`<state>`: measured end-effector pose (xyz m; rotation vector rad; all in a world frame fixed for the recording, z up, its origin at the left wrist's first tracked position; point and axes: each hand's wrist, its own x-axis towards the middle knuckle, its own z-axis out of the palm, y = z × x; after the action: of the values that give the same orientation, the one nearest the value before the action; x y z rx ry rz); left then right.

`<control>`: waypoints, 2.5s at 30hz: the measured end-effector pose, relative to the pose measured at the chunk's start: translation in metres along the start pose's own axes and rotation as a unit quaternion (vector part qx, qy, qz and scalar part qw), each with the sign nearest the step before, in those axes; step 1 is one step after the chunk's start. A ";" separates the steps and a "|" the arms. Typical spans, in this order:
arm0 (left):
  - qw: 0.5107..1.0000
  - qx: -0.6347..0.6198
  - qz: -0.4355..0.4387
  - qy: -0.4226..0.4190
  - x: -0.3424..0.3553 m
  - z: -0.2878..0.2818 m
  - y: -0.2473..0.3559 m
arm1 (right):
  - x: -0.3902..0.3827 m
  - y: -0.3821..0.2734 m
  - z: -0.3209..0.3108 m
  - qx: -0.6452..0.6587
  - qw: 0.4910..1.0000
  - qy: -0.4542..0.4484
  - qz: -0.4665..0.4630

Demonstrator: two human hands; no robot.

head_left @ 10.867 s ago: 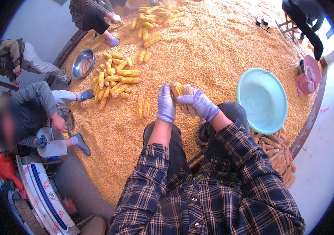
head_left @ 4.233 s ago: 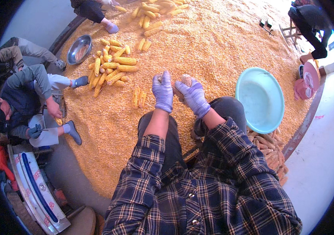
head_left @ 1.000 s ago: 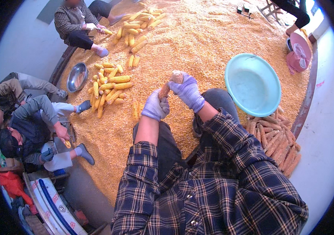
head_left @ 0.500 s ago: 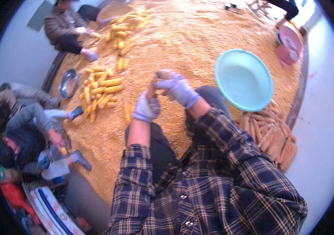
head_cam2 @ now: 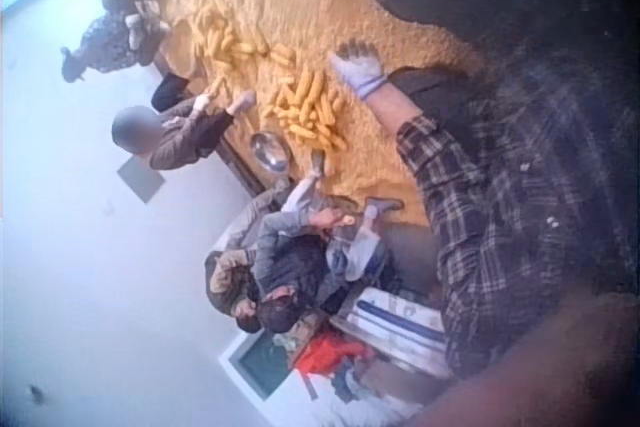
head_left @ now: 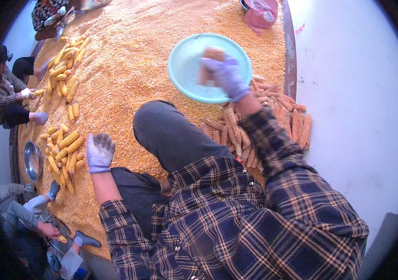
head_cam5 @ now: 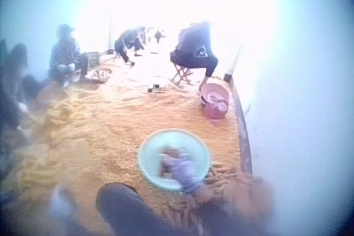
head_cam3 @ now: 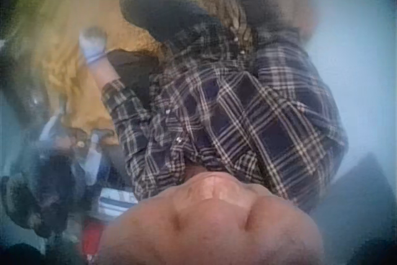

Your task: The person sits on a floor covered with corn kernels and shucks corn cobs by hand, removing kernels and placing the cobs into a pile. Other people are also shucking corn nearby.

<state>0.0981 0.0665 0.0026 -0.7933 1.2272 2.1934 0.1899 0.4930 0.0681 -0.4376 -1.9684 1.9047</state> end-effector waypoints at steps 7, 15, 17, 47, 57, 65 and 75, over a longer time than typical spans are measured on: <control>0.996 0.075 0.026 0.034 -0.005 -0.007 0.000 | -0.117 -0.005 -0.259 -0.566 0.772 0.199 0.208; 0.989 0.145 0.017 0.038 0.005 0.016 -0.009 | -0.202 0.012 -0.332 -0.656 0.636 0.212 0.346; 0.986 0.160 0.023 0.038 0.006 0.015 -0.011 | -0.189 0.018 -0.331 -0.663 0.619 0.215 0.364; 0.805 0.443 -0.053 0.391 0.067 -0.280 -0.038 | -0.045 -0.078 0.346 -0.131 0.885 -0.371 0.248; 0.894 0.293 -0.044 0.337 0.133 -0.311 -0.057 | -0.049 -0.076 0.384 -0.146 0.836 -0.399 0.347; 0.968 -0.193 0.049 0.152 0.039 -0.274 -0.014 | -0.066 -0.088 0.392 -0.112 0.836 -0.412 0.344; 0.940 -0.261 0.173 -0.136 -0.122 -0.113 0.108 | -0.083 -0.066 0.377 -0.023 0.848 -0.469 0.247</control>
<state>0.1395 -0.0998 0.1028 -0.4521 0.6863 2.8637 0.0906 0.1183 0.1217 0.0352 -2.6733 2.7563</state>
